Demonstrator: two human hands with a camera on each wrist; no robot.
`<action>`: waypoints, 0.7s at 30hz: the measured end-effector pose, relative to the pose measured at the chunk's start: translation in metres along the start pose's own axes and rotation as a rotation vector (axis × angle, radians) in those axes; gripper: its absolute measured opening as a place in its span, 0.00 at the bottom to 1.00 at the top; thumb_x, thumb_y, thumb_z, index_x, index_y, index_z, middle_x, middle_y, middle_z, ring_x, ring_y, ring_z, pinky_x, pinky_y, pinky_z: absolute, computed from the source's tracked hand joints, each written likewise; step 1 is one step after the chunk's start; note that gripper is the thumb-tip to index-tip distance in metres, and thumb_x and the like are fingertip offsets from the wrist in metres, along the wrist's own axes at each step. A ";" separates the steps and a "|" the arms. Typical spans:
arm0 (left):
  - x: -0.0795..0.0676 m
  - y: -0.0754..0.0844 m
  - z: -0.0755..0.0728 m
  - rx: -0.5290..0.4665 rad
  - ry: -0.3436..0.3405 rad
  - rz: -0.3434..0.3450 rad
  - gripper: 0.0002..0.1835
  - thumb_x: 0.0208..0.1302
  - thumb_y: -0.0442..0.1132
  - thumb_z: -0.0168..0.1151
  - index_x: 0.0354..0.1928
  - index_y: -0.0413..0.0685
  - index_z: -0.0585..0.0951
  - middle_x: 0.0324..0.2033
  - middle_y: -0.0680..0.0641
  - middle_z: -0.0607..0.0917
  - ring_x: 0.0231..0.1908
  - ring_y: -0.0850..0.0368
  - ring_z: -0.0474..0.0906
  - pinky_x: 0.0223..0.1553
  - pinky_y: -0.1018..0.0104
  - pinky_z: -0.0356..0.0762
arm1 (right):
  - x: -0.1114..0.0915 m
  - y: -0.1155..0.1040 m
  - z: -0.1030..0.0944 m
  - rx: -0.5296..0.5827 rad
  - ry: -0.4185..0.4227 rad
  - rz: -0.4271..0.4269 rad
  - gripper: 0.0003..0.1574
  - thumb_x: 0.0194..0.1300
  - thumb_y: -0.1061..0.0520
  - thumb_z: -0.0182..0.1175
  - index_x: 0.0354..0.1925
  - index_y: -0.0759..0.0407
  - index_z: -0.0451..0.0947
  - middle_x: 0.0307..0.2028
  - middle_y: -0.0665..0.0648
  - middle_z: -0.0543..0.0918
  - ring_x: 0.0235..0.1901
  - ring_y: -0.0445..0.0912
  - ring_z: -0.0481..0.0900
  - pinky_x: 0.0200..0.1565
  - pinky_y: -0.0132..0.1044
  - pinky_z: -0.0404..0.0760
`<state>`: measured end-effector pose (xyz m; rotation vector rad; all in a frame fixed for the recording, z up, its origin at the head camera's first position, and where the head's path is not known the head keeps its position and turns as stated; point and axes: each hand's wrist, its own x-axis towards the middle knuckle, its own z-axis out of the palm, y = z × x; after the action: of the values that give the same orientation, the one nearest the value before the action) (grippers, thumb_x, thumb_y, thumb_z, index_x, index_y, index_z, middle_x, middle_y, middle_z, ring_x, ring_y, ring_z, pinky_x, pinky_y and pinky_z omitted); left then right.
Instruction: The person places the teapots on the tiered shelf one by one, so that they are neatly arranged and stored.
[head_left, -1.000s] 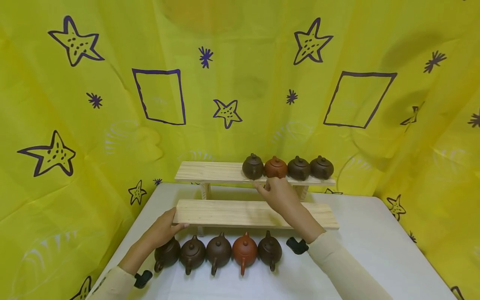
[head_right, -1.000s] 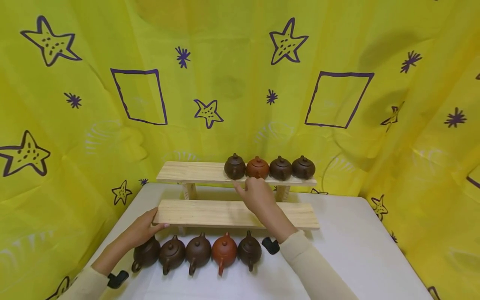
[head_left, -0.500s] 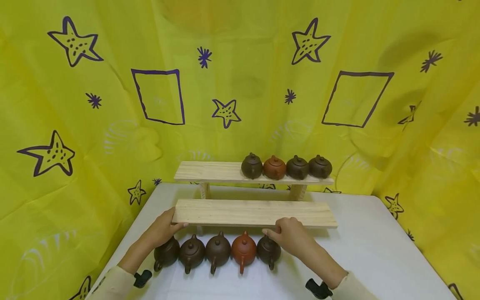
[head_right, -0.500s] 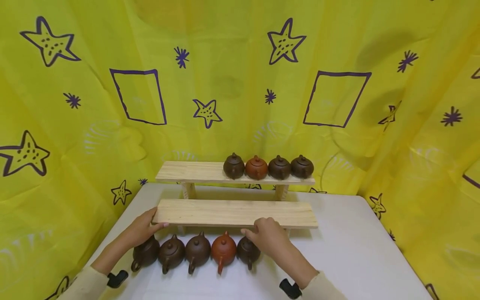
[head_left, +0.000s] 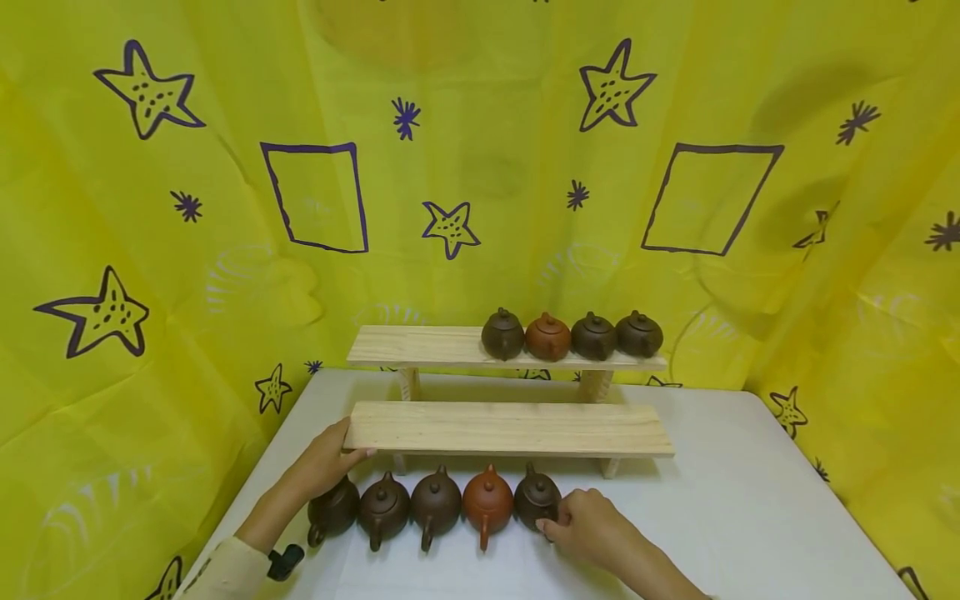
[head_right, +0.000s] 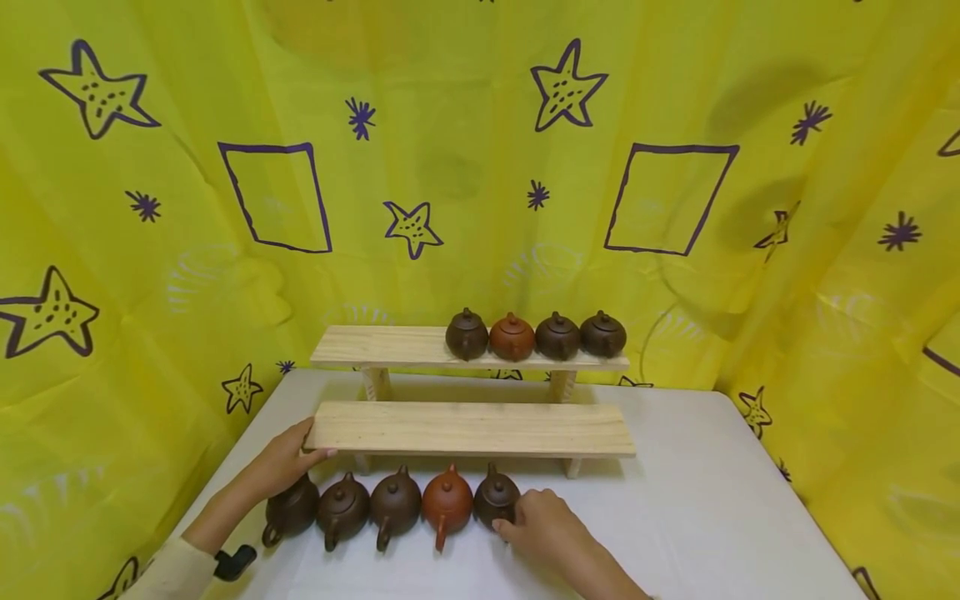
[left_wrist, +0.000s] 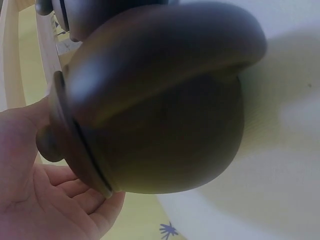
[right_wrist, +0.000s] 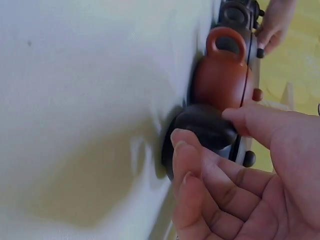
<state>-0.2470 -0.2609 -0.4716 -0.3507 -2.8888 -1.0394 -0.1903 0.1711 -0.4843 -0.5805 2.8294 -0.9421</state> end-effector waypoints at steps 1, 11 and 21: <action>0.000 0.000 0.000 0.003 -0.001 -0.001 0.40 0.73 0.44 0.69 0.72 0.20 0.65 0.64 0.22 0.76 0.66 0.28 0.74 0.66 0.33 0.71 | -0.001 0.001 0.000 0.002 0.005 -0.007 0.31 0.67 0.48 0.71 0.12 0.51 0.71 0.13 0.42 0.69 0.16 0.35 0.63 0.20 0.29 0.63; 0.001 -0.002 0.001 -0.005 -0.001 0.008 0.40 0.73 0.46 0.69 0.71 0.21 0.65 0.62 0.24 0.78 0.64 0.29 0.76 0.65 0.34 0.73 | -0.007 0.004 0.017 -0.075 0.048 -0.003 0.23 0.72 0.50 0.68 0.21 0.54 0.76 0.17 0.45 0.71 0.18 0.37 0.67 0.20 0.32 0.66; 0.000 -0.001 -0.001 0.001 -0.025 -0.015 0.42 0.74 0.48 0.67 0.73 0.20 0.62 0.64 0.22 0.76 0.65 0.27 0.74 0.65 0.34 0.72 | -0.008 0.002 0.025 -0.055 0.064 -0.005 0.17 0.75 0.53 0.65 0.30 0.63 0.81 0.20 0.48 0.79 0.19 0.37 0.74 0.22 0.32 0.72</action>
<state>-0.2477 -0.2621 -0.4718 -0.3445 -2.9187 -1.0433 -0.1779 0.1624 -0.5057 -0.5733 2.9205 -0.9021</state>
